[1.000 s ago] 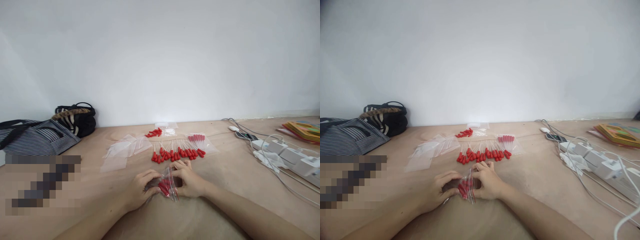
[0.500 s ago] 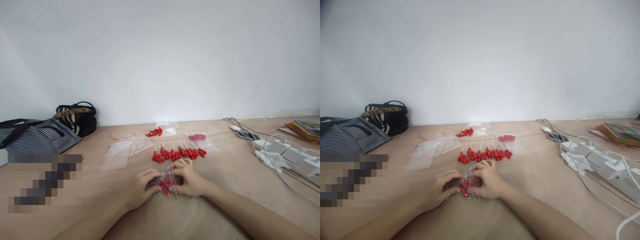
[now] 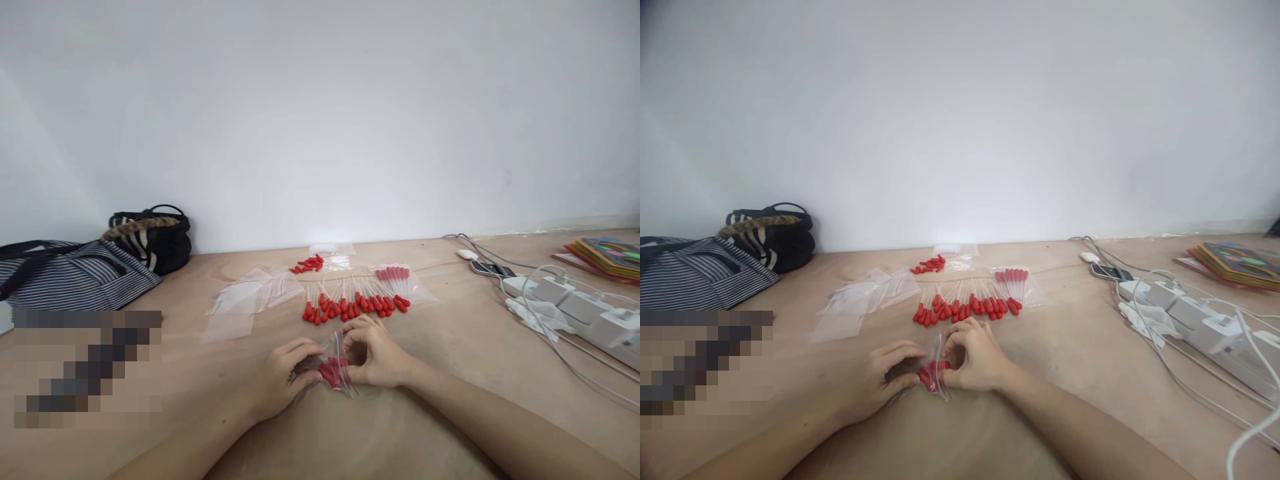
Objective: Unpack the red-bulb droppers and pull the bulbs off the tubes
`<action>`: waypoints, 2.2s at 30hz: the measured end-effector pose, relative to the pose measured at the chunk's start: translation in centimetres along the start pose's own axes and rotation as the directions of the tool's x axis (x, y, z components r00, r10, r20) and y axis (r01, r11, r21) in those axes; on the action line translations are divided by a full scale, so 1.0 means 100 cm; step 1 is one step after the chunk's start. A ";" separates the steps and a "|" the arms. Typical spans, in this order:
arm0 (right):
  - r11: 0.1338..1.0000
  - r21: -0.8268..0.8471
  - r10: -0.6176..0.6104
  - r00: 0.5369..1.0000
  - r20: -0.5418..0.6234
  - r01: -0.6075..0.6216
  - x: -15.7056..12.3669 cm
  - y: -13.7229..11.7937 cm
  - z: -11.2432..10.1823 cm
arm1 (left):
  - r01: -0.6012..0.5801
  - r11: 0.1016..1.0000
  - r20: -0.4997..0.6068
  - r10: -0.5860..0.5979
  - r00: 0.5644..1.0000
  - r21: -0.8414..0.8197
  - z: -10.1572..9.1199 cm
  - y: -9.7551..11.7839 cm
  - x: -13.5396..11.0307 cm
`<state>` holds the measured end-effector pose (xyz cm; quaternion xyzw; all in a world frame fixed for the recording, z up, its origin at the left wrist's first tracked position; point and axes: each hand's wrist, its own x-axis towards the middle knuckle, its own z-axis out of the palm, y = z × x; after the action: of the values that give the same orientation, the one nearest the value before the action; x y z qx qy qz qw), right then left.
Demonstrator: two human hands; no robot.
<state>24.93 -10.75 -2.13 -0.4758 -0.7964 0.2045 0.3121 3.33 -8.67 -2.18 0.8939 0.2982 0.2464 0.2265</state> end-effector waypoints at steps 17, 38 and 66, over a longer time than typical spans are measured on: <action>0.993 -0.038 -0.110 0.993 -0.041 0.108 -0.002 0.005 0.003 | -0.002 1.000 0.004 0.002 1.000 0.015 0.001 -0.002 -0.001; 0.790 -0.421 -0.459 0.885 0.077 0.446 -0.005 0.007 0.004 | 0.034 0.999 0.002 -0.034 0.999 -0.013 -0.001 -0.003 -0.002; 0.843 0.532 0.157 0.982 -0.110 -0.075 0.003 0.067 -0.085 | 0.098 0.994 -0.029 -0.096 0.995 0.056 -0.014 -0.016 -0.007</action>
<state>34.94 -7.17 -0.09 -0.4337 -0.6544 0.3967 0.4757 1.38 -7.59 -2.19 0.8811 0.3512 0.2381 0.2087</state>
